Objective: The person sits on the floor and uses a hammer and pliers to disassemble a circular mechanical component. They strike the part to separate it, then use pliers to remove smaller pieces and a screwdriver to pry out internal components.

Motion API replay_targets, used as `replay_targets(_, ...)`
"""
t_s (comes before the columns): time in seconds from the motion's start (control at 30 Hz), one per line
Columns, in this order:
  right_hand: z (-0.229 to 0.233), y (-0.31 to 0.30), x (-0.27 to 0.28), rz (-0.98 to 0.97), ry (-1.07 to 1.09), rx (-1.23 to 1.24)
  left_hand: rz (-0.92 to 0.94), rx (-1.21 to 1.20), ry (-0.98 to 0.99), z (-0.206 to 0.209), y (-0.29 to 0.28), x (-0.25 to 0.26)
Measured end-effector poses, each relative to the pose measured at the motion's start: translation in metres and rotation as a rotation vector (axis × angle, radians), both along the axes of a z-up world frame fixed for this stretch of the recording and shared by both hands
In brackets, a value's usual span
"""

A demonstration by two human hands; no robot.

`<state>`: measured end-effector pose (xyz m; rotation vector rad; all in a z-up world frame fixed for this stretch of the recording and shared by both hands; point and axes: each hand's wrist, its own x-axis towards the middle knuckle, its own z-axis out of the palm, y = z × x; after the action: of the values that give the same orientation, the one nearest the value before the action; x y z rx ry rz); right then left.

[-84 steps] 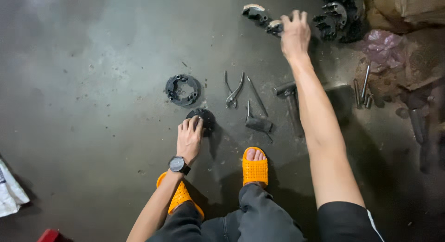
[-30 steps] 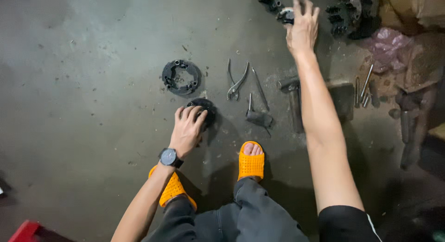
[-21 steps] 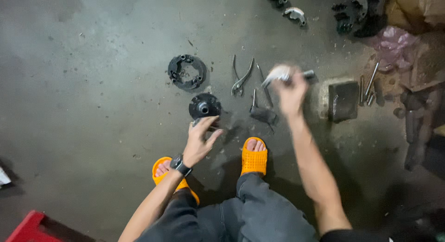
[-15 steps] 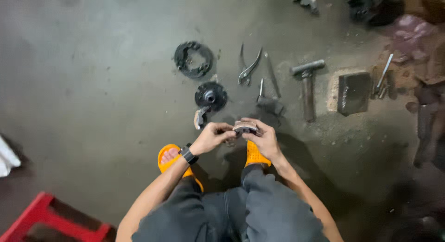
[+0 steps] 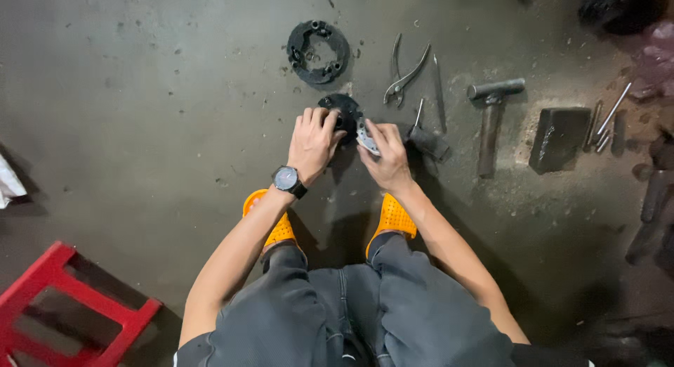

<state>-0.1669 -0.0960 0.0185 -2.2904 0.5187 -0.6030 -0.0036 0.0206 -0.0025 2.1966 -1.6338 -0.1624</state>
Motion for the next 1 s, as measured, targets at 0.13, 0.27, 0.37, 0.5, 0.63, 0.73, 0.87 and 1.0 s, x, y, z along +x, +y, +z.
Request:
replay_targets(0.13,-0.015,0.003,0.004,0.002,0.031,-0.047,0.018,0.040,-0.029,-0.028,-0.006,-0.008)
replay_targets(0.27,-0.015,0.006,0.007,-0.021,0.165,-0.133,0.019,0.022,-0.074,-0.029,-0.010,-0.015)
replay_targets(0.37,-0.008,-0.006,0.004,-0.026,0.276,-0.112,-0.003,0.057,-0.129,-0.017,-0.015,-0.017)
replay_targets(0.5,0.024,-0.097,0.009,-0.246,0.199,-0.097,-0.188,0.277,-0.160,0.019,-0.008,0.004)
replay_targets(0.63,-0.012,-0.250,0.000,-0.525,0.296,-0.211,-0.221,0.115,-0.051,0.019,-0.001,0.014)
replay_targets(0.73,-0.011,-0.315,0.020,-0.514,0.537,-0.289,-0.183,0.145,0.049,0.036,0.000,0.014)
replay_targets(0.87,-0.011,-0.315,0.012,-0.427,0.467,-0.157,-0.088,-0.024,0.391,0.063,0.009,0.001)
replay_targets(1.0,0.037,-0.190,0.004,-0.361,0.195,0.520,0.178,0.006,1.134,0.090,0.007,-0.022)
